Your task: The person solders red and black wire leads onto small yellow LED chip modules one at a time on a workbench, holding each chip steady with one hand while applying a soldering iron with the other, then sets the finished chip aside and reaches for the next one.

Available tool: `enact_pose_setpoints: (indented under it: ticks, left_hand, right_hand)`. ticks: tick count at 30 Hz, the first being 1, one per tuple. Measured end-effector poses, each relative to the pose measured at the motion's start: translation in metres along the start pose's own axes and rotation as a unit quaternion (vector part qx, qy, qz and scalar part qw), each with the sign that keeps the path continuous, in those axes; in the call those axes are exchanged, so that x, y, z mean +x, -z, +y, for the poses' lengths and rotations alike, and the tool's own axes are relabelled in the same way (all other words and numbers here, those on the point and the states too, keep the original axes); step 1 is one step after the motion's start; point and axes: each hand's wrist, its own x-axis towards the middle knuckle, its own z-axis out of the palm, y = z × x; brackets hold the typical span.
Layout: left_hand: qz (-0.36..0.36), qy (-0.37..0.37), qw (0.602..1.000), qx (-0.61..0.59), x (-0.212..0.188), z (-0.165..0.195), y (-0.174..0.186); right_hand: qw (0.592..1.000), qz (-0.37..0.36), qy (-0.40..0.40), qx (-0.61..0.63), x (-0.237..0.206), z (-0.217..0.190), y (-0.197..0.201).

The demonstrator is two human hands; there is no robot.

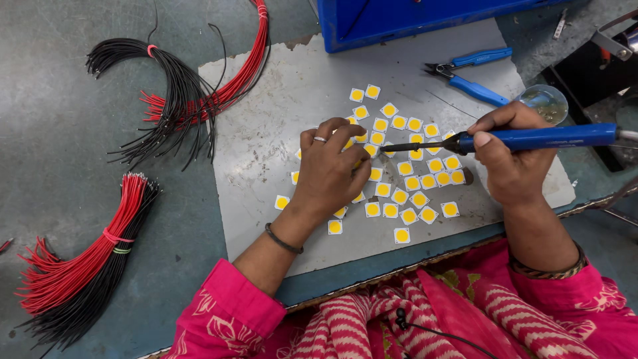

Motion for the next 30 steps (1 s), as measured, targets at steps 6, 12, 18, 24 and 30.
enact_pose_setpoints:
  ticks: [6, 12, 18, 24, 30]
  left_hand:
    - [0.018, 0.017, 1.0, 0.002, 0.001, 0.001, 0.002]
    - [0.014, 0.017, 1.0, 0.004, 0.0, 0.001, 0.001]
    - [0.021, 0.012, 1.0, 0.014, 0.001, 0.0, -0.001]
    - [0.023, 0.012, 1.0, 0.016, 0.003, 0.001, -0.003]
    - [0.02, 0.013, 0.999, 0.023, 0.001, 0.0, 0.002]
  right_hand:
    - [0.999, 0.02, -0.01, 0.027, -0.001, -0.004, 0.002]
    - [1.0, 0.008, -0.005, 0.014, 0.001, -0.008, 0.0]
    - [1.0, -0.015, -0.016, 0.006, 0.003, -0.012, -0.003]
    - [0.999, -0.026, -0.032, -0.035, 0.004, -0.016, -0.002]
    - [0.999, -0.033, -0.026, -0.013, 0.002, -0.019, -0.007]
